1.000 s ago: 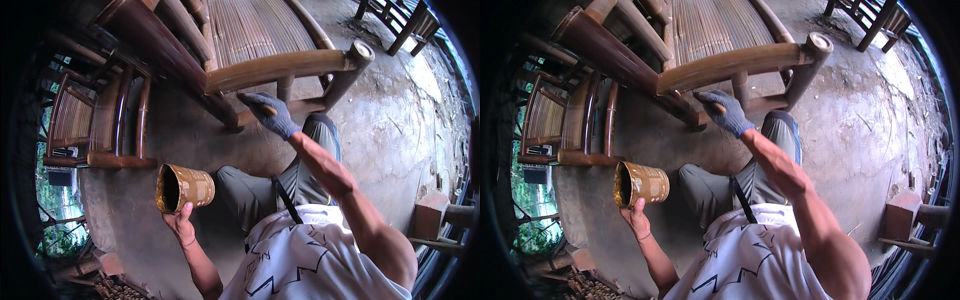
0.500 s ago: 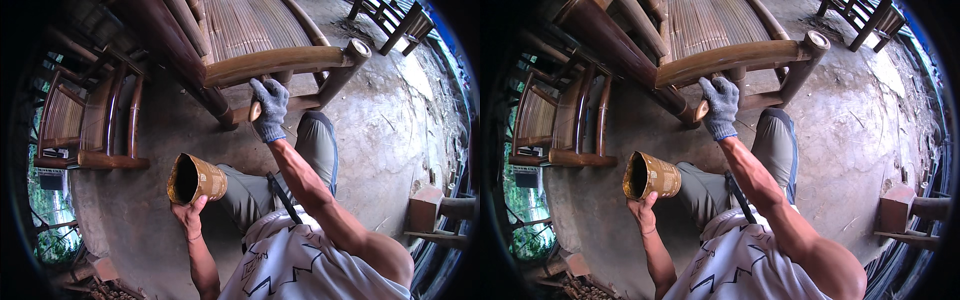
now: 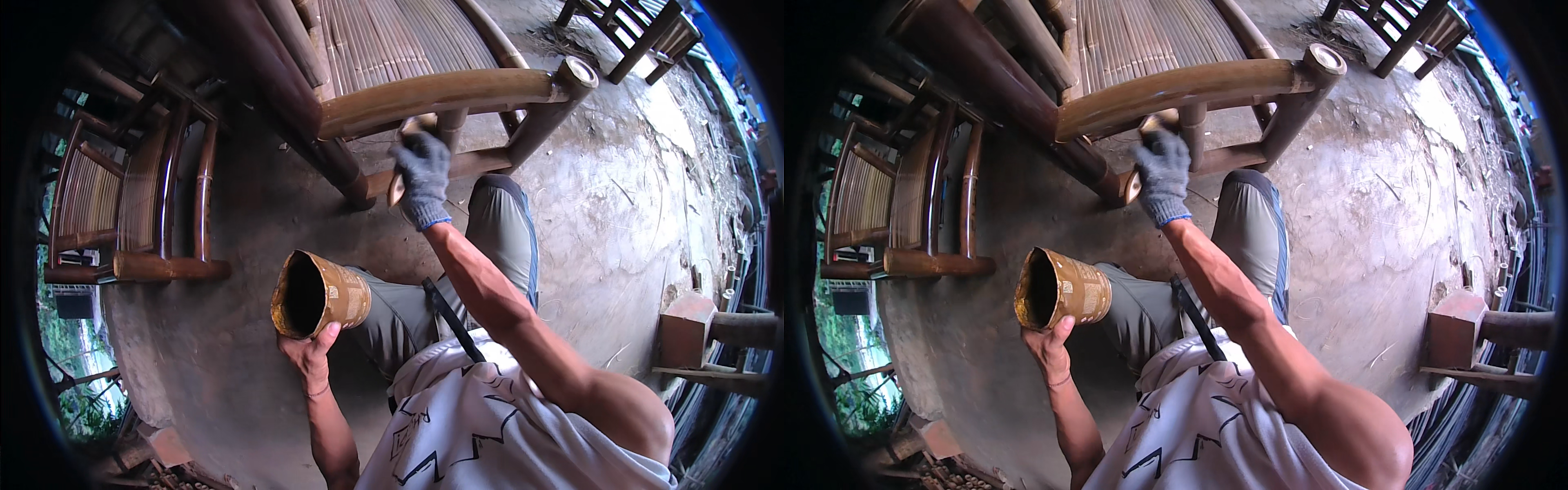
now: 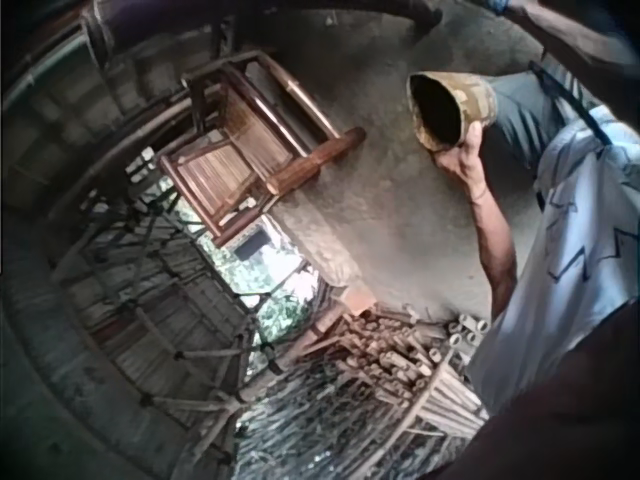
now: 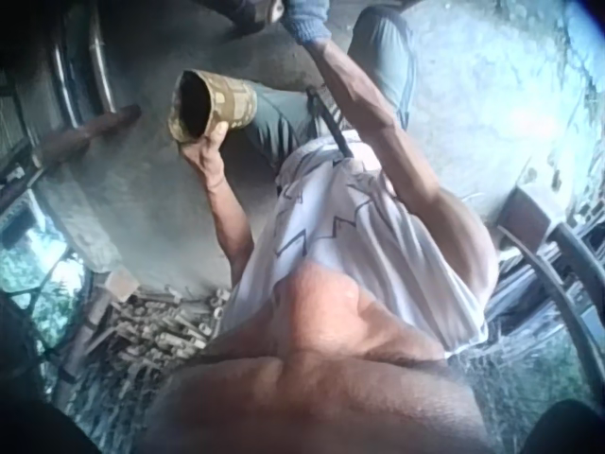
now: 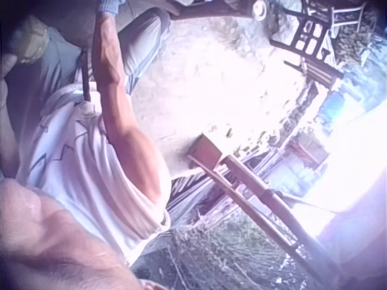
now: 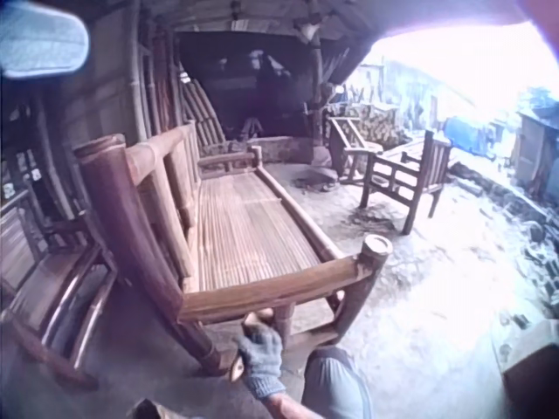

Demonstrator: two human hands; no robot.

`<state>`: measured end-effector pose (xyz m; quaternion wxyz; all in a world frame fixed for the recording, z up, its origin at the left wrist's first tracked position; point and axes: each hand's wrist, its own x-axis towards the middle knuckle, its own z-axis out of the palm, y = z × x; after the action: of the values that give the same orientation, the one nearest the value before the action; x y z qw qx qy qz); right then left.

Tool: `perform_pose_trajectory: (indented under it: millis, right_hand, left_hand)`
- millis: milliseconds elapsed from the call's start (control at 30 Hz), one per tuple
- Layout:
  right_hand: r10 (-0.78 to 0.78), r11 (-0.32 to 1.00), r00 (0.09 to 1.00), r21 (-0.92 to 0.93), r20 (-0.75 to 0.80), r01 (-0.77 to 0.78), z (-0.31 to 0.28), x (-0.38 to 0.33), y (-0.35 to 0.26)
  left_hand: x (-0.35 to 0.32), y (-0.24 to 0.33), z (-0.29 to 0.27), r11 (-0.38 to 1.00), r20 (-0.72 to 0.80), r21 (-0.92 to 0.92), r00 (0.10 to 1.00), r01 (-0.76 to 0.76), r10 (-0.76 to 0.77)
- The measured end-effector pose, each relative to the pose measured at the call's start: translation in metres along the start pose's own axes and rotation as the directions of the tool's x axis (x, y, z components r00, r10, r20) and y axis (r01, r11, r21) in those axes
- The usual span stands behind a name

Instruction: The person applies a dark varnish to a bamboo chair using a brush. They dip the brush into a can and coat the chair's frame and seat, moving around the chair to cover different sections. The person then moves to a second bamboo chair and continues the varnishing process.

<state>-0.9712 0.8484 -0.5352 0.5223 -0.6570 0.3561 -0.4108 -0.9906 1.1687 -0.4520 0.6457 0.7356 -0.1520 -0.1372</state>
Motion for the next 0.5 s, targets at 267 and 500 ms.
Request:
perform_pose_trajectory:
  millis: [267, 500]
  right_hand:
    - [-0.353, 0.933, 0.933, 0.104, 0.064, 0.345, -0.129, -0.008, -0.004]
    - [-0.100, 0.887, 0.988, 0.461, 0.121, 0.033, -0.176, 0.080, 0.040]
  left_hand:
    - [-0.009, 0.008, 0.009, 0.999, 0.025, 0.033, 1.000, -0.005, 0.004]
    - [-0.004, 0.029, 0.033, 0.999, 0.005, -0.005, 0.999, -0.050, 0.050]
